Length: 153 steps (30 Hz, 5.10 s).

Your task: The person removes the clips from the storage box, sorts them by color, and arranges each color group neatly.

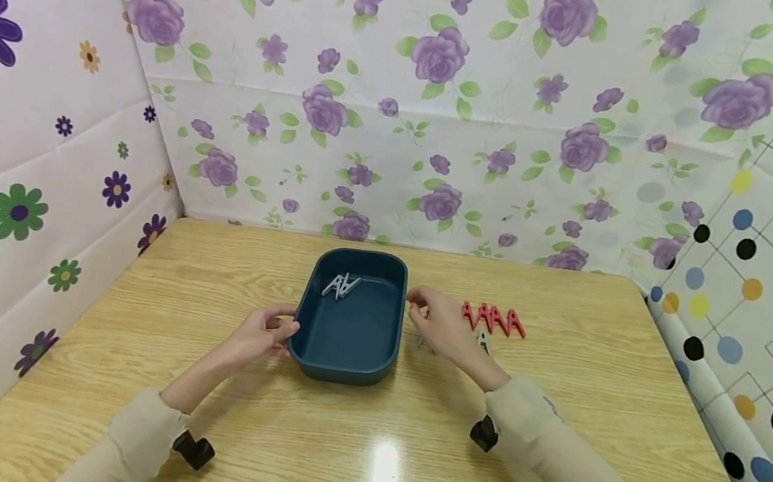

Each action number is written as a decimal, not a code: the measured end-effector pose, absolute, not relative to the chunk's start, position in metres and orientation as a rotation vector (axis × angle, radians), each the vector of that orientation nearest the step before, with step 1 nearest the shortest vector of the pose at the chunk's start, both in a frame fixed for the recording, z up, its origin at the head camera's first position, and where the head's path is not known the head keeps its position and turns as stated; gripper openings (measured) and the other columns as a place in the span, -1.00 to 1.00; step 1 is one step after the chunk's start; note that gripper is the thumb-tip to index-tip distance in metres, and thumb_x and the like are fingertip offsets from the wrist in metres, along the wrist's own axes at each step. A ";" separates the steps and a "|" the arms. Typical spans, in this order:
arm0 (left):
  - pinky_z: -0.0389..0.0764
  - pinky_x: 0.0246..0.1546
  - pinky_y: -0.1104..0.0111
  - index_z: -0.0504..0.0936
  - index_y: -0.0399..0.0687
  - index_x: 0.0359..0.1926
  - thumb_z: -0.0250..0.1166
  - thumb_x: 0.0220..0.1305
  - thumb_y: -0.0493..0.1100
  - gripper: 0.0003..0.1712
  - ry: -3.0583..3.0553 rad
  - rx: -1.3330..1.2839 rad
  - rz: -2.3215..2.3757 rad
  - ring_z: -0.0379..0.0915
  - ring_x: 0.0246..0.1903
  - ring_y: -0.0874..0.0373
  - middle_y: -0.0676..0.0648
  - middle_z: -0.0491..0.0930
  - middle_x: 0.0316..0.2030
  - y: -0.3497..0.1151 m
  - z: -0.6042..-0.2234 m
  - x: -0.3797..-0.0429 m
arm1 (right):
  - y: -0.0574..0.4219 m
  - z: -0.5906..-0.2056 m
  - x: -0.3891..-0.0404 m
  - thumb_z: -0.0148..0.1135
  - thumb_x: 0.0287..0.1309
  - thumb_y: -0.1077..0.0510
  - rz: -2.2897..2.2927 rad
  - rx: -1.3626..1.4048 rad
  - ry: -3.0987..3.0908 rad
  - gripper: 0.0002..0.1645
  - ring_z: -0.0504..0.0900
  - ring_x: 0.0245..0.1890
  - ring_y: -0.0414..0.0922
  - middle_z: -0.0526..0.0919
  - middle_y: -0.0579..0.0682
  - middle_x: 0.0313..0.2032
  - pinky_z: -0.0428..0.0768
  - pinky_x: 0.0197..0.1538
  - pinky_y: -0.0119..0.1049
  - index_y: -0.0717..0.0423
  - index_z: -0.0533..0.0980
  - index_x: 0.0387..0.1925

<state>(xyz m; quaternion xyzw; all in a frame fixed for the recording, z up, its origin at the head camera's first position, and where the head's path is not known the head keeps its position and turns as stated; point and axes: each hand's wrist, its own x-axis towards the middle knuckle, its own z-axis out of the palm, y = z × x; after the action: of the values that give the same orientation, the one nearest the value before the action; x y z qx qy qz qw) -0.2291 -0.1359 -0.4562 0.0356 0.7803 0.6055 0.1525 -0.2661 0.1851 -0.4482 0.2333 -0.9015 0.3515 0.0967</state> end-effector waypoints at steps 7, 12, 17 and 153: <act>0.69 -0.31 0.32 0.27 -0.36 0.35 0.04 0.46 -0.29 -0.50 2.216 0.133 1.742 0.58 -0.47 0.26 -0.49 0.54 -0.03 -0.137 -0.457 -0.230 | 0.176 -0.441 -0.266 0.06 0.35 0.24 1.017 0.751 -2.733 -0.71 0.62 -0.02 0.03 0.66 0.16 -0.02 0.61 -0.03 -0.05 0.20 0.55 0.04; 0.68 -0.33 0.34 0.26 -0.36 0.35 0.04 0.46 -0.29 -0.50 2.198 0.128 1.754 0.57 -0.48 0.25 -0.49 0.53 -0.04 -0.137 -0.458 -0.231 | 0.170 -0.436 -0.264 0.07 0.34 0.23 0.976 0.800 -2.776 -0.69 0.60 0.04 0.05 0.64 0.14 0.00 0.59 0.05 -0.01 0.19 0.54 0.06; 0.67 -0.32 0.34 0.26 -0.34 0.36 0.04 0.46 -0.28 -0.50 2.201 0.111 1.751 0.57 -0.47 0.25 -0.46 0.54 -0.05 -0.137 -0.457 -0.230 | 0.165 -0.435 -0.265 0.07 0.34 0.24 0.945 0.822 -2.799 -0.70 0.59 0.03 0.03 0.64 0.14 0.00 0.58 0.06 -0.03 0.18 0.55 0.05; 0.65 -0.37 0.35 0.09 0.03 0.50 0.03 0.47 -0.29 -0.35 2.136 0.131 1.830 0.55 -0.47 0.24 -0.50 0.51 -0.03 -0.140 -0.459 -0.230 | 0.052 -0.417 -0.350 0.11 0.24 0.29 0.247 0.460 -3.653 -0.87 0.36 -0.58 -0.13 0.44 0.17 -0.12 0.33 -0.49 -0.34 0.16 0.47 -0.17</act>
<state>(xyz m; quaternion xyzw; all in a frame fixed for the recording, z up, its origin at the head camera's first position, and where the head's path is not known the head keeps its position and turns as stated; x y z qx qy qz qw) -0.2295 -0.1401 -0.4589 0.0461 0.7486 0.6412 0.1621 -0.3502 0.0521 -0.4167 0.1201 -0.9529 0.0643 -0.2711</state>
